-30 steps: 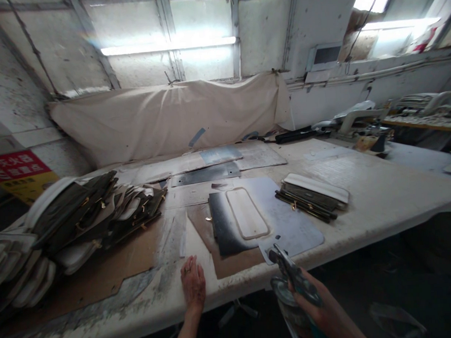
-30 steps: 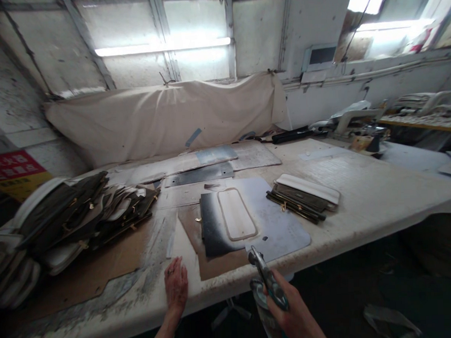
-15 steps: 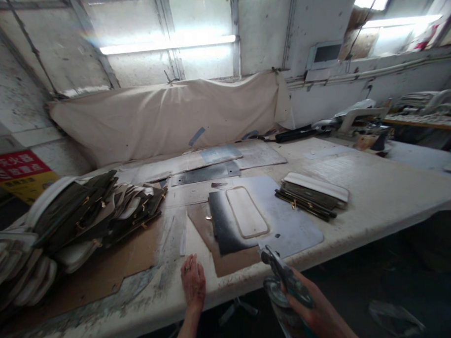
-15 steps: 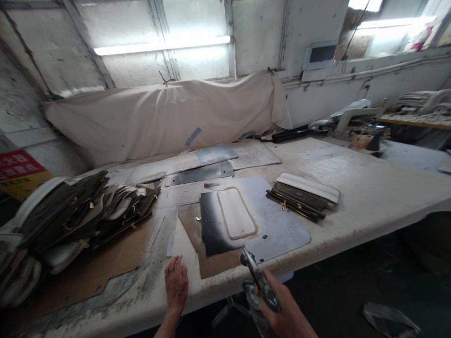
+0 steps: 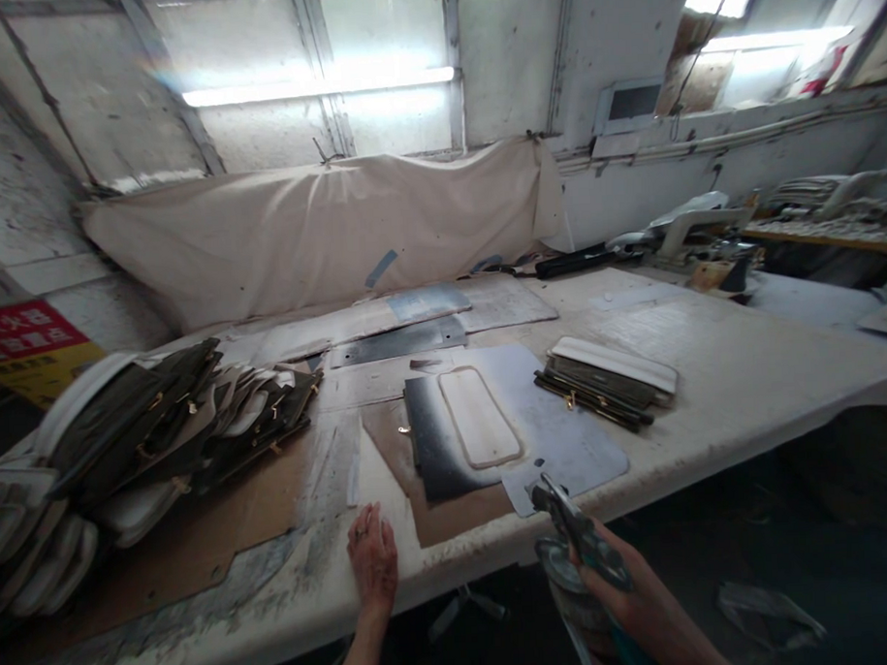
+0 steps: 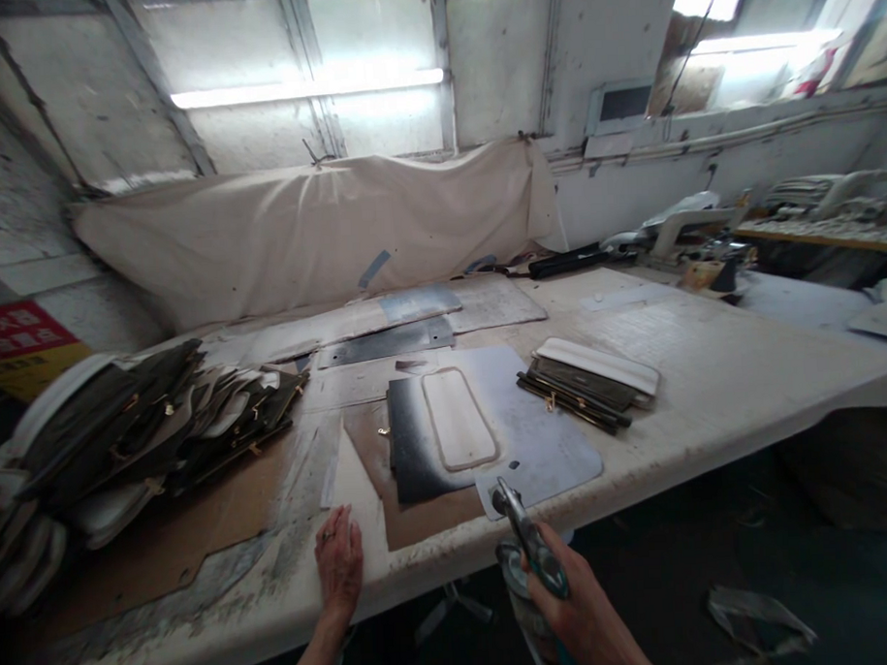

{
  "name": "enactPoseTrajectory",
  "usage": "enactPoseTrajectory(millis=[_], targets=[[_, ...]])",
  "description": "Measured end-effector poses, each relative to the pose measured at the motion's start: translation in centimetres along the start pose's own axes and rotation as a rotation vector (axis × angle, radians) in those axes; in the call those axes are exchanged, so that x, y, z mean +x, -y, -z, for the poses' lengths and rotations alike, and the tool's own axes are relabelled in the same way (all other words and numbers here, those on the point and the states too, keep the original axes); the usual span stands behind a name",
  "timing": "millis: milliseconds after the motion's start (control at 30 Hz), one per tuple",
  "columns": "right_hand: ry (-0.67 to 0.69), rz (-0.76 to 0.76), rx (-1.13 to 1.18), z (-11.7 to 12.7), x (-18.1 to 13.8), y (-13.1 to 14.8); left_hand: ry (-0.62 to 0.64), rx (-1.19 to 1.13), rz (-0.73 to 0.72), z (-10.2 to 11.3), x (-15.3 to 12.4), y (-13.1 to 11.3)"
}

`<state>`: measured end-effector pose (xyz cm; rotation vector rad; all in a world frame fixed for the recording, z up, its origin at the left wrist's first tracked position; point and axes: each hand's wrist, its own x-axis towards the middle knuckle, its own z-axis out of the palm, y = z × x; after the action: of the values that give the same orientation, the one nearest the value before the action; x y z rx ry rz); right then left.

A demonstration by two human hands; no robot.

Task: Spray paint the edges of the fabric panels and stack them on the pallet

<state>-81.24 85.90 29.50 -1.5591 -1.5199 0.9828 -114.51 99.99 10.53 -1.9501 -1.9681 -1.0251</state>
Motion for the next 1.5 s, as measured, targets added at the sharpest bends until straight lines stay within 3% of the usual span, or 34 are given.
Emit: enactPoseTrajectory(millis=[233, 533, 967, 1267, 1500], targets=[[-0.060, -0.007, 0.009, 1.2, 0.3, -1.8, 0.001, 0.018, -0.007, -0.3, 0.1, -0.1], [-0.087, -0.009, 0.033, 2.6, 0.3, -2.0, 0.021, 0.047, -0.006, -0.4, 0.2, -0.4], [0.062, 0.038, 0.078, 1.3, 0.9, 0.6, 0.025, 0.078, -0.009, -0.3, 0.3, -0.8], [-0.058, -0.017, 0.069, 3.4, 2.6, -2.3, 0.009, 0.052, -0.004, -0.6, 0.5, -0.8], [-0.097, -0.026, 0.083, 4.5, 5.5, -1.9, -0.007, -0.029, -0.051, -1.2, 0.8, 0.4]])
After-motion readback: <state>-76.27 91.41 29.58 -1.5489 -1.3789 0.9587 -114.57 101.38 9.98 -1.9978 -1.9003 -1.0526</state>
